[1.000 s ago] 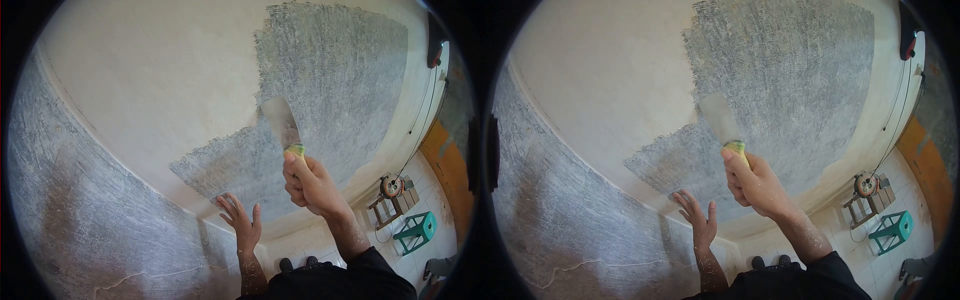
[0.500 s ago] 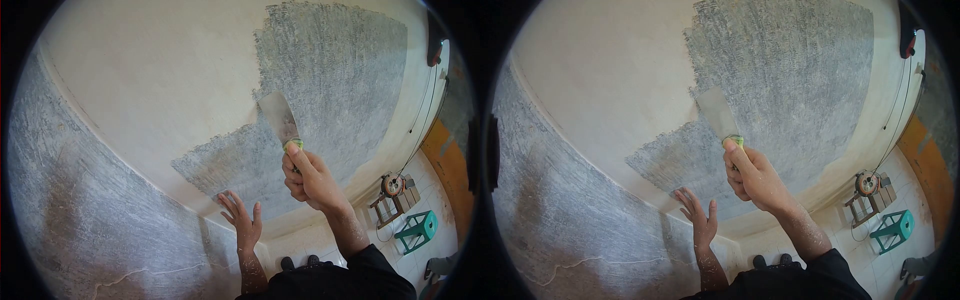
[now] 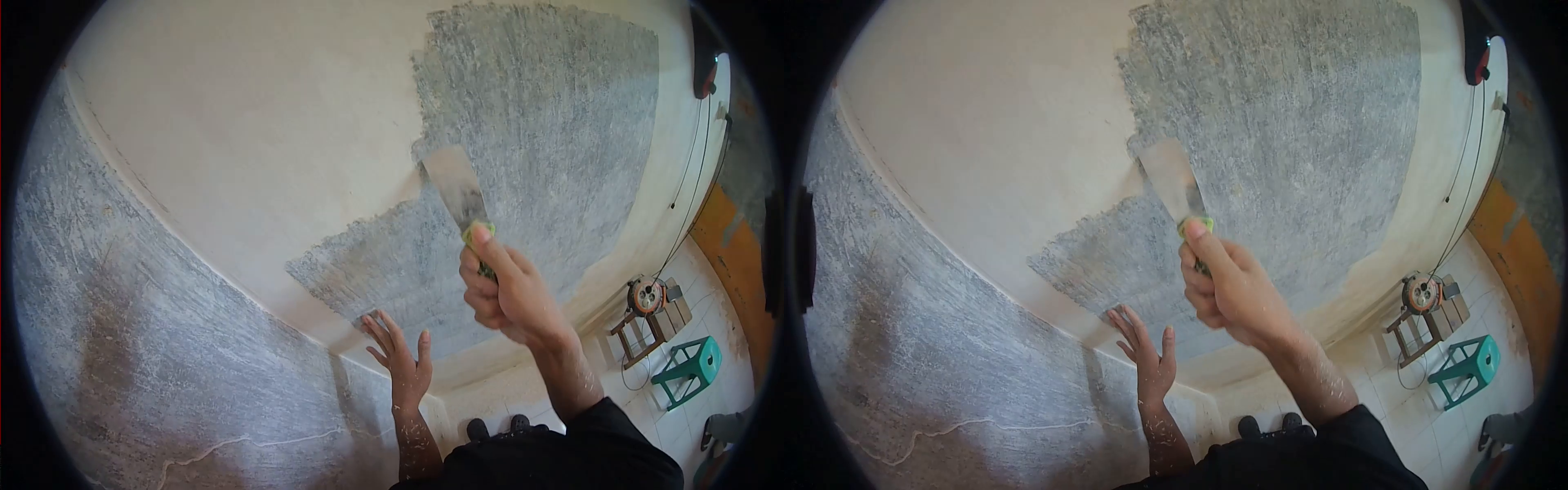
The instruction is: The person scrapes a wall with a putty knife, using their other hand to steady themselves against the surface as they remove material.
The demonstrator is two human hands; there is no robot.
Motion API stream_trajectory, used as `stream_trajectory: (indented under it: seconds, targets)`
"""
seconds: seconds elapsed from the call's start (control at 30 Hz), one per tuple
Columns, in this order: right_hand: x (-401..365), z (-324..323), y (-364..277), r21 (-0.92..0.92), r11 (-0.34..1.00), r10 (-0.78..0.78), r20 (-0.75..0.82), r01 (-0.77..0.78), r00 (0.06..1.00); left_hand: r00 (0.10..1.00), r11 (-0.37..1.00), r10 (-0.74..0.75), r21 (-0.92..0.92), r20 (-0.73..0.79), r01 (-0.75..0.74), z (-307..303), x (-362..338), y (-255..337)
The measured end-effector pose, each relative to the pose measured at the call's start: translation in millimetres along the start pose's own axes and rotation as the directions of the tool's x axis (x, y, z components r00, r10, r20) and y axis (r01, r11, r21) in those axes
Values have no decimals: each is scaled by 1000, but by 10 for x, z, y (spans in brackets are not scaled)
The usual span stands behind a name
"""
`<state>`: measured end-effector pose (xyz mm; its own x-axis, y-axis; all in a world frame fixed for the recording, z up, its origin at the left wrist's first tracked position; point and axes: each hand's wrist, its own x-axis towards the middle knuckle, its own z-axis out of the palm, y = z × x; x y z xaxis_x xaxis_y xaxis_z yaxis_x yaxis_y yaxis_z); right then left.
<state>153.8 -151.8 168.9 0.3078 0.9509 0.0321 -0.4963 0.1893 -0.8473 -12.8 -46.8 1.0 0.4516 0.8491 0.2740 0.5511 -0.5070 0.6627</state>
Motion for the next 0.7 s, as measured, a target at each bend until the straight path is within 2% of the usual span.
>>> stream_trajectory:
  seconds: [0.1,0.2,0.3,0.4,0.5,0.6,0.7]
  targets:
    - [141,90,-111,10,998,-65,94,65,993,1000,1000,11,-20,-25,-11,52,-35,-56]
    - [133,44,-46,-52,996,-70,50,72,996,997,998,46,-51,-61,-49,121,10,-65]
    - [99,23,-26,-18,999,-42,39,43,998,994,998,54,-31,-95,-57,169,74,-67]
    - [101,138,-190,-50,996,-74,55,77,996,993,998,54,-3,-103,-55,171,65,-59]
    - [54,36,-62,-37,998,-44,6,44,999,993,999,48,-2,-104,-49,171,35,-87]
    - [233,182,-252,-104,980,-168,52,172,984,993,999,47,-5,-104,-48,177,22,-79]
    - [150,287,-309,-130,974,-183,47,188,982,994,999,38,-6,-99,-38,170,26,-61]
